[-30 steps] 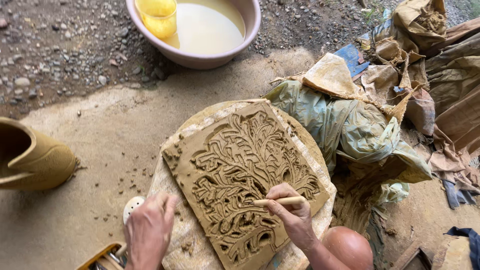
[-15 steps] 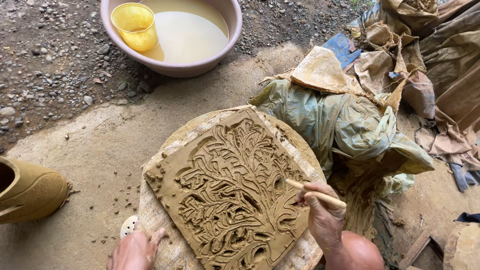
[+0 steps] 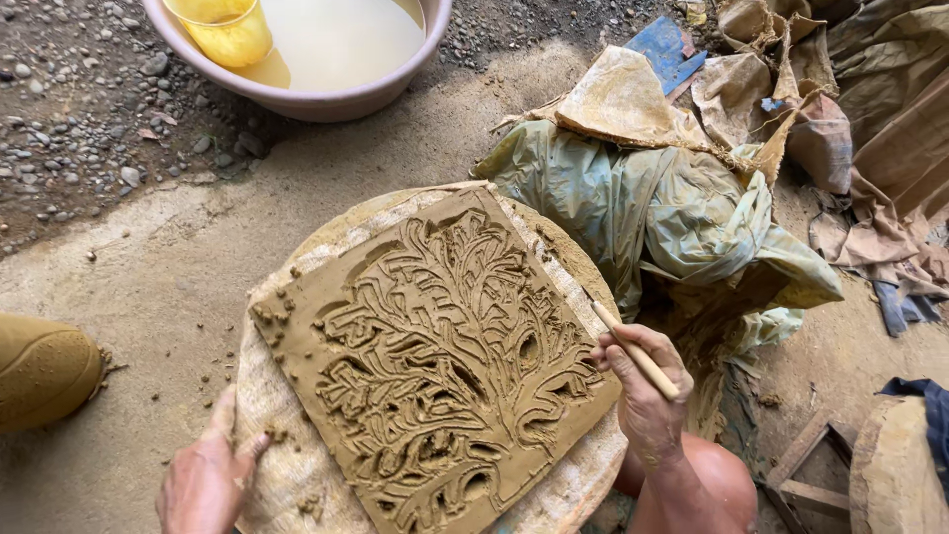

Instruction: The person carves a tree design into a rectangular slab of clay using a wooden tool. They trace lines and remove excess clay to create depth and texture across the slab.

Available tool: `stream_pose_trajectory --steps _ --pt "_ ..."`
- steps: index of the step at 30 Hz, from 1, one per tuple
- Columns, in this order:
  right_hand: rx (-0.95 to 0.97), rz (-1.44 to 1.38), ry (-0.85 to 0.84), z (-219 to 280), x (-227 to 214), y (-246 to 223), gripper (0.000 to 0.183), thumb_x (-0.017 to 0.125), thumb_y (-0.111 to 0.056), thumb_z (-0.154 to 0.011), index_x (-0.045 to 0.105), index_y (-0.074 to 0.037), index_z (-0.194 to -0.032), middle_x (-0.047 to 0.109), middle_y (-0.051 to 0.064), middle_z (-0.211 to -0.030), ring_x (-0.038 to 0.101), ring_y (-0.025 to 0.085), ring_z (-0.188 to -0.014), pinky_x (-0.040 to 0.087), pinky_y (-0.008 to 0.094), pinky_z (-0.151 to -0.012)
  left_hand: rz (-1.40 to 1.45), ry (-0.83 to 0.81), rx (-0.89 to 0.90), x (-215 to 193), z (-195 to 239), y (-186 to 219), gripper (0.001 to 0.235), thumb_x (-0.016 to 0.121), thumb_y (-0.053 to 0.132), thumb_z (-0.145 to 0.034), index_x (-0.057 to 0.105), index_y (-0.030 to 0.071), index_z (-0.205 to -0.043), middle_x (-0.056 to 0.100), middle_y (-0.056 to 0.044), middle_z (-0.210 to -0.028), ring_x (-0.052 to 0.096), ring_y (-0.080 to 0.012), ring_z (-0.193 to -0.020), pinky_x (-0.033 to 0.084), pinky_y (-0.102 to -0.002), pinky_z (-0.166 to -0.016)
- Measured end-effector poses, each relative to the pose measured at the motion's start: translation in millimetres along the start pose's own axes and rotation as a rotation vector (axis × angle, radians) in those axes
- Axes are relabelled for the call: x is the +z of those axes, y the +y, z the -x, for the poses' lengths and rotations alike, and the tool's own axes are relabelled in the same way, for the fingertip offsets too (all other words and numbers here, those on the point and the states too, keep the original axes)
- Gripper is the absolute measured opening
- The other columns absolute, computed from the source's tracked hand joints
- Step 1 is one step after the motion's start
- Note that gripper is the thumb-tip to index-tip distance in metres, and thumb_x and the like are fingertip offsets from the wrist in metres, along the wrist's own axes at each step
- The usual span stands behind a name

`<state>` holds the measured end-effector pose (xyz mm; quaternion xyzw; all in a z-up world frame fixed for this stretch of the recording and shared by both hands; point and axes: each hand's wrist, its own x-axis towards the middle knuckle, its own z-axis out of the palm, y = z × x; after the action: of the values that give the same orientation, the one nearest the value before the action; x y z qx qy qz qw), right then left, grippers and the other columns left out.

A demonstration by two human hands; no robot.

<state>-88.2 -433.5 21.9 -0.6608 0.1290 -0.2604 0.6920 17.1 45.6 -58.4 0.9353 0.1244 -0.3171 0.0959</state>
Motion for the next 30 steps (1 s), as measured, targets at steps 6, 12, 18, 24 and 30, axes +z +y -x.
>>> stream_pose_trajectory --steps 6,12,18,24,30 --pt "-0.008 0.142 0.005 -3 -14 9 0.021 0.065 0.003 -0.1 0.066 0.003 -0.121 0.072 0.014 -0.105 0.073 0.019 -0.093 0.062 0.027 -0.081 0.038 0.305 0.061 -9 10 -13 0.052 0.068 0.046 -0.098 0.064 0.021 -0.143 0.067 -0.005 -0.072 0.053 -0.0178 -0.051 0.045 -0.034 -0.046" --pt "0.033 0.166 -0.008 -8 -17 10 0.021 0.065 0.003 -0.099 0.066 0.001 -0.121 0.072 0.012 -0.105 0.073 0.017 -0.093 0.062 0.026 -0.08 0.111 0.194 -0.02 -12 8 -22 0.042 0.068 0.047 -0.097 0.073 0.026 -0.133 0.081 -0.005 -0.088 0.07 -0.0146 -0.068 0.058 -0.036 -0.063" --pt "0.015 0.16 -0.028 -8 -11 11 0.021 0.069 0.004 -0.097 0.067 0.001 -0.117 0.07 0.011 -0.107 0.073 0.016 -0.093 0.062 0.025 -0.081 0.086 0.188 -0.054 -18 12 -24 0.048 0.066 0.052 -0.098 0.07 0.028 -0.138 0.082 -0.007 -0.089 0.071 -0.0184 -0.068 0.058 -0.038 -0.06" --pt "-0.004 0.055 -0.192 -1 -1 13 0.024 0.069 -0.012 -0.101 0.071 0.002 -0.12 0.074 0.013 -0.104 0.075 0.017 -0.091 0.065 0.028 -0.079 -0.052 0.065 -0.115 -17 -1 -34 0.06 0.059 0.06 -0.099 0.058 0.031 -0.151 0.081 -0.011 -0.104 0.073 -0.0215 -0.071 0.061 -0.038 -0.063" --pt "0.014 0.068 -0.246 0 11 3 0.036 0.068 -0.026 -0.102 0.071 0.001 -0.124 0.07 0.012 -0.113 0.073 0.015 -0.094 0.062 0.029 -0.082 -0.036 -0.067 -0.083 -8 -19 -54 0.071 0.052 0.07 -0.097 0.051 0.031 -0.156 0.081 -0.014 -0.117 0.072 -0.0296 -0.111 0.061 -0.05 -0.093"
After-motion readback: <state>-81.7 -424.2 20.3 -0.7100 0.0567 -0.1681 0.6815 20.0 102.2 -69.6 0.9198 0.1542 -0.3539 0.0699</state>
